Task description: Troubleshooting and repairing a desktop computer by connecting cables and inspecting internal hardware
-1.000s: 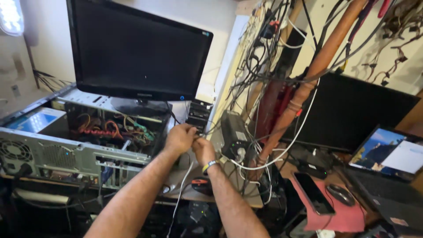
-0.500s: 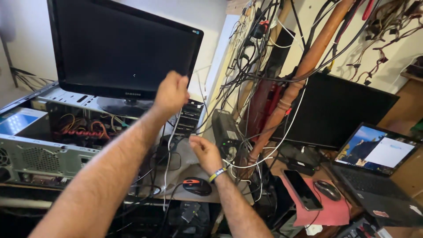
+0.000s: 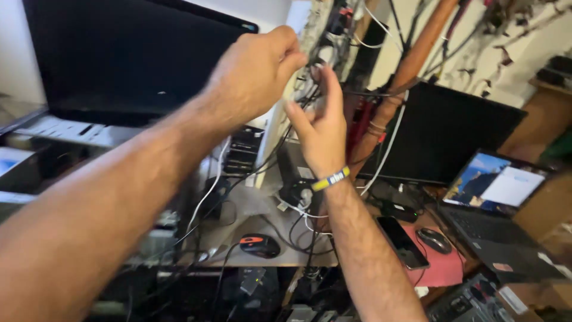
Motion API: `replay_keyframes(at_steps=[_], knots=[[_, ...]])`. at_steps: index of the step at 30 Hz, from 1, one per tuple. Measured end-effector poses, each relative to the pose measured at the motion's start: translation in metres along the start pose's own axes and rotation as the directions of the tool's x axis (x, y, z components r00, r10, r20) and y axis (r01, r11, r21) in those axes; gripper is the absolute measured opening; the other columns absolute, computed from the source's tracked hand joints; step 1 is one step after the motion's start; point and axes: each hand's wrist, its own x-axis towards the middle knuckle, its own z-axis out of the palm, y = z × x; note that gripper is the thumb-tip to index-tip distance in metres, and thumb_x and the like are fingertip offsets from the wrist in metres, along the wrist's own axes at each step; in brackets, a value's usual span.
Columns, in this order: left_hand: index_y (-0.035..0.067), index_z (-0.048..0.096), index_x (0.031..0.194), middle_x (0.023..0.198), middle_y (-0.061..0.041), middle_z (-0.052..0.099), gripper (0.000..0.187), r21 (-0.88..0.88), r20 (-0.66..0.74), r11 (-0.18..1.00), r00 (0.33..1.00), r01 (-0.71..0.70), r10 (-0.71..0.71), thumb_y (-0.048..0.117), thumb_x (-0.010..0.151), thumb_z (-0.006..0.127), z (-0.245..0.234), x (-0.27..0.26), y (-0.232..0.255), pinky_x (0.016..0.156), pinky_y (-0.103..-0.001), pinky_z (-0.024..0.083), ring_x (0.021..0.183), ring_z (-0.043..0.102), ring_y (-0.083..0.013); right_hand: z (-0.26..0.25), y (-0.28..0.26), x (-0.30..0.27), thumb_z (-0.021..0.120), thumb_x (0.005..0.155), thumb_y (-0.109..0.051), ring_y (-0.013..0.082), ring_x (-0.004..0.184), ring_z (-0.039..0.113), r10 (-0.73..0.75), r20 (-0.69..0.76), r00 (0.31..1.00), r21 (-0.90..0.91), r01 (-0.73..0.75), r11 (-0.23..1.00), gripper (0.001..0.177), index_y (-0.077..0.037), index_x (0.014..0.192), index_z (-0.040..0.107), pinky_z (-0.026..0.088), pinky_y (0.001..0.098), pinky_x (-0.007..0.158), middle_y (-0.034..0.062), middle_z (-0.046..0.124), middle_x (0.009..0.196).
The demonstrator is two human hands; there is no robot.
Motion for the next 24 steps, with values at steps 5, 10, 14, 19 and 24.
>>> replay_keyframes(at_steps=[5, 10, 14, 19, 24], knots=[[0.012, 0.066, 0.096, 0.075, -0.019, 0.072, 0.025, 0.042, 0.106, 0.999, 0.994, -0.027, 0.022, 0.036, 0.099, 0.06, 0.008, 0.014, -0.01, 0.068, -0.054, 0.046, 0.077, 0.066, -0.0483, 0.007, 0.006, 0.044, 0.053, 0.103, -0.032, 0.0066, 0.05, 0.045, 0.041, 0.02, 0.999, 0.041, -0.042, 0.998, 0.016, -0.016, 0.104, 0.053, 0.041, 0.0249, 0.045, -0.0039, 0.055, 0.071], [0.016, 0.063, 0.115, 0.071, -0.013, 0.072, 0.039, 0.008, 0.251, 0.979, 0.948, 0.202, -0.197, 0.048, 0.093, 0.068, -0.008, 0.059, -0.007, 0.07, -0.046, 0.046, 0.075, 0.067, -0.0374, -0.006, 0.029, 0.087, 0.041, 0.107, -0.03, 0.0081, 0.041, 0.042, 0.151, 0.008, 0.988, 0.133, -0.151, 0.98, 0.036, -0.013, 0.076, 0.049, 0.034, 0.0252, 0.039, -0.0004, 0.055, 0.059], [0.017, 0.071, 0.084, 0.063, 0.0, 0.066, 0.029, 0.084, 0.444, 0.871, 0.764, 0.484, -0.468, 0.042, 0.097, 0.064, -0.041, 0.085, -0.001, 0.064, -0.034, 0.045, 0.061, 0.057, -0.0145, -0.032, 0.053, 0.119, 0.042, 0.108, -0.036, 0.0103, 0.04, 0.046, 0.364, -0.063, 0.929, 0.279, -0.333, 0.9, 0.039, -0.005, 0.096, 0.063, 0.031, 0.0221, 0.037, 0.0076, 0.063, 0.063], [0.018, 0.078, 0.079, 0.065, 0.006, 0.066, 0.028, -0.013, 0.452, 0.824, 0.738, 0.567, -0.501, 0.038, 0.096, 0.067, -0.072, 0.11, -0.01, 0.067, -0.026, 0.049, 0.065, 0.057, -0.0077, -0.05, 0.064, 0.17, 0.042, 0.108, -0.035, 0.0109, 0.039, 0.045, 0.452, -0.042, 0.891, 0.363, -0.408, 0.838, 0.042, -0.002, 0.096, 0.065, 0.03, 0.0203, 0.037, 0.0138, 0.068, 0.066], [0.02, 0.081, 0.092, 0.058, 0.003, 0.055, 0.026, -0.111, 0.415, 0.726, 0.695, 0.679, -0.587, 0.032, 0.101, 0.06, -0.081, 0.141, 0.001, 0.051, -0.031, 0.041, 0.051, 0.047, -0.0126, -0.064, 0.046, 0.208, 0.044, 0.106, -0.037, 0.0114, 0.048, 0.049, 0.48, 0.096, 0.872, 0.241, -0.488, 0.839, 0.039, -0.007, 0.103, 0.069, 0.035, 0.0222, 0.045, 0.0067, 0.067, 0.083]])
